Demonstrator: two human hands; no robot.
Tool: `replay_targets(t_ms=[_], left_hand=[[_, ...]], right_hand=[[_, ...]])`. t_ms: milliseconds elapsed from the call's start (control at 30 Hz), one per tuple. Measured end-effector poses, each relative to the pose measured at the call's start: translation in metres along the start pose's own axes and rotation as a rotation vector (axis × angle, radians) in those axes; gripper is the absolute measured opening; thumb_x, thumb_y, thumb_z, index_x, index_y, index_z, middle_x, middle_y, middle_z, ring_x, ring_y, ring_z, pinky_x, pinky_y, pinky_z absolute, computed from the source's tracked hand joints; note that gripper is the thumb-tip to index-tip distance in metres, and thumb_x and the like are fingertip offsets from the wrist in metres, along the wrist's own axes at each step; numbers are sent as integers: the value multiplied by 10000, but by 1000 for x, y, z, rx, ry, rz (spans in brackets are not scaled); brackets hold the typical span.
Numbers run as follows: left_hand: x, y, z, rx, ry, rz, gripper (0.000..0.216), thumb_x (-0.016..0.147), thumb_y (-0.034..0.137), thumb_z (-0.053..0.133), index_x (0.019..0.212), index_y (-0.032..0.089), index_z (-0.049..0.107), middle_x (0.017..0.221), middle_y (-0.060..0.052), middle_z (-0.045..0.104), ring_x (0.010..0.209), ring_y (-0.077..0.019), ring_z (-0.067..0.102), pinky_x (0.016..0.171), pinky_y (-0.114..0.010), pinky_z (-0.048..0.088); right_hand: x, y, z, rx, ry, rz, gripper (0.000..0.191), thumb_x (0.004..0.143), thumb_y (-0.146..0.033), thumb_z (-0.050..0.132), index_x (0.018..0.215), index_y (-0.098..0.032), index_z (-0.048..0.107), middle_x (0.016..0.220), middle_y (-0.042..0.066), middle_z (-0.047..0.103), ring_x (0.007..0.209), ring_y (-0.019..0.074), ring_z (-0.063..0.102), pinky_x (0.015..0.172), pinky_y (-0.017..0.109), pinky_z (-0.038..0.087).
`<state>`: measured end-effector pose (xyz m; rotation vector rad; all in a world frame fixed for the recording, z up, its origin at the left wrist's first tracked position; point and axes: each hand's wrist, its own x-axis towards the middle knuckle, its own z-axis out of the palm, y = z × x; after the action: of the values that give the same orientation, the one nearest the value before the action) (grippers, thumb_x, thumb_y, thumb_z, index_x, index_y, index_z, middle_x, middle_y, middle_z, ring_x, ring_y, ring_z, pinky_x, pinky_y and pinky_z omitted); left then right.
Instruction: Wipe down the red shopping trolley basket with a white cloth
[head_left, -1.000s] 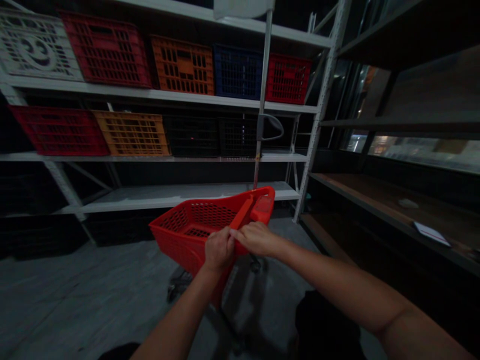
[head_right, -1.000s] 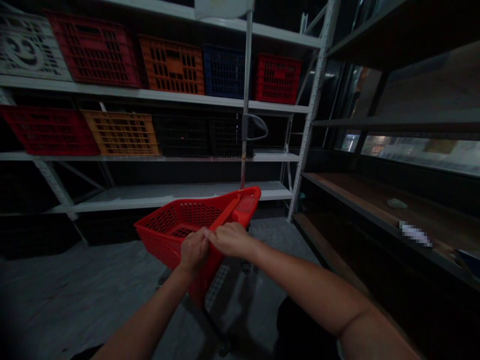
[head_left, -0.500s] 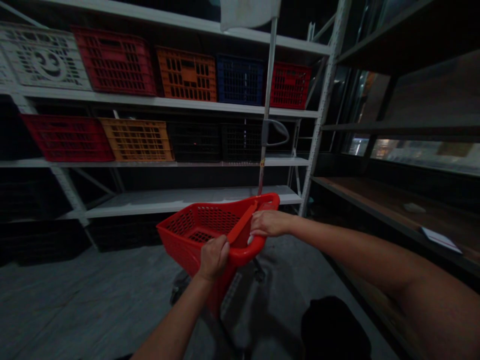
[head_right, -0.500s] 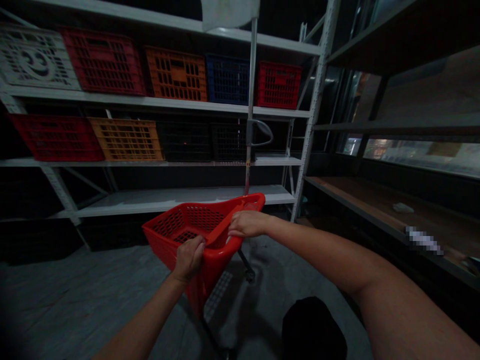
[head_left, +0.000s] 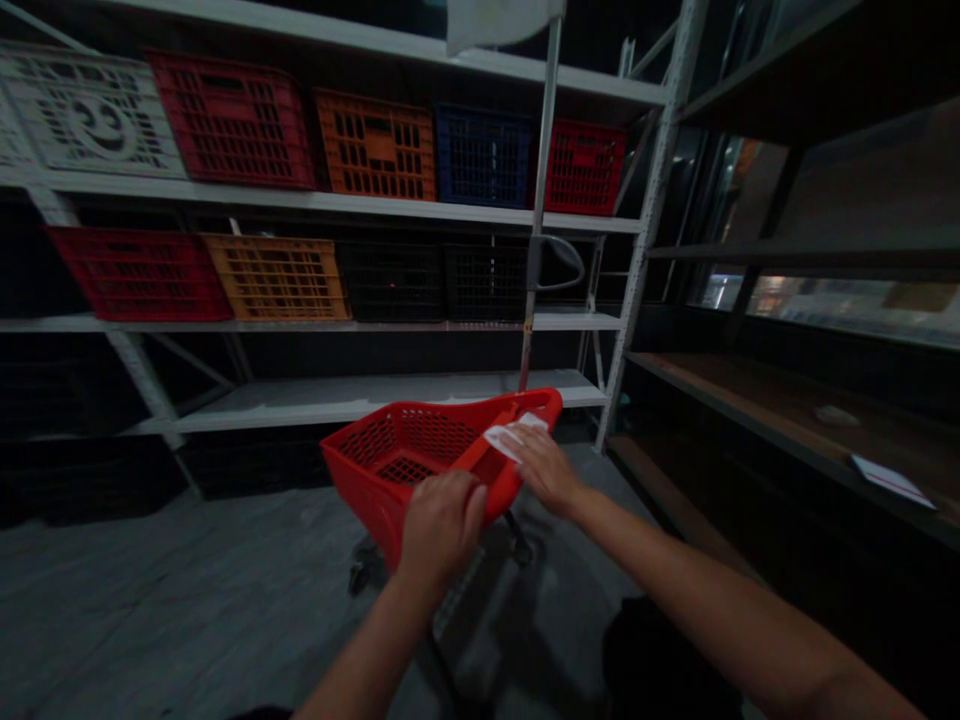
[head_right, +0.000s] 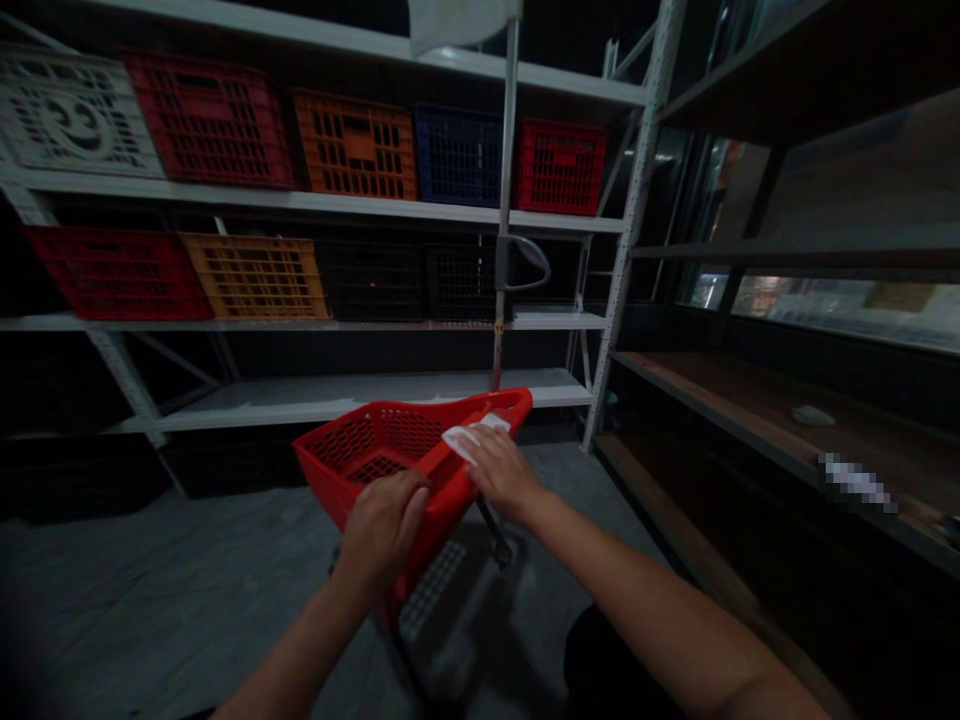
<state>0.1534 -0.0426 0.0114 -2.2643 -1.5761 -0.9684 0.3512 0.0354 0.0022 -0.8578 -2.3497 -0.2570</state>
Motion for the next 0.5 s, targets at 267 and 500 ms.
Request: replay_targets(t_ms=[267, 500], left_hand=[[-2, 16, 5, 234, -78, -59, 485, 842, 549, 278, 744, 190, 589, 698, -71, 651, 691, -209, 603, 660, -309, 399], [-5, 2, 13, 276, 129, 18, 437, 820, 517, 380, 650, 189, 612, 615, -49, 654, 617, -178, 600, 622, -276, 393]], right_hand=[[16, 39, -7, 65, 13, 35, 451, 932, -311, 196, 1339, -209, 360, 1331, 51, 452, 1238, 166, 376, 1048, 403, 258], [18, 19, -5, 77, 0, 8, 417, 925, -274, 252, 1310, -218, 403, 1326, 31, 461, 1240, 154, 366, 1059, 389, 226]])
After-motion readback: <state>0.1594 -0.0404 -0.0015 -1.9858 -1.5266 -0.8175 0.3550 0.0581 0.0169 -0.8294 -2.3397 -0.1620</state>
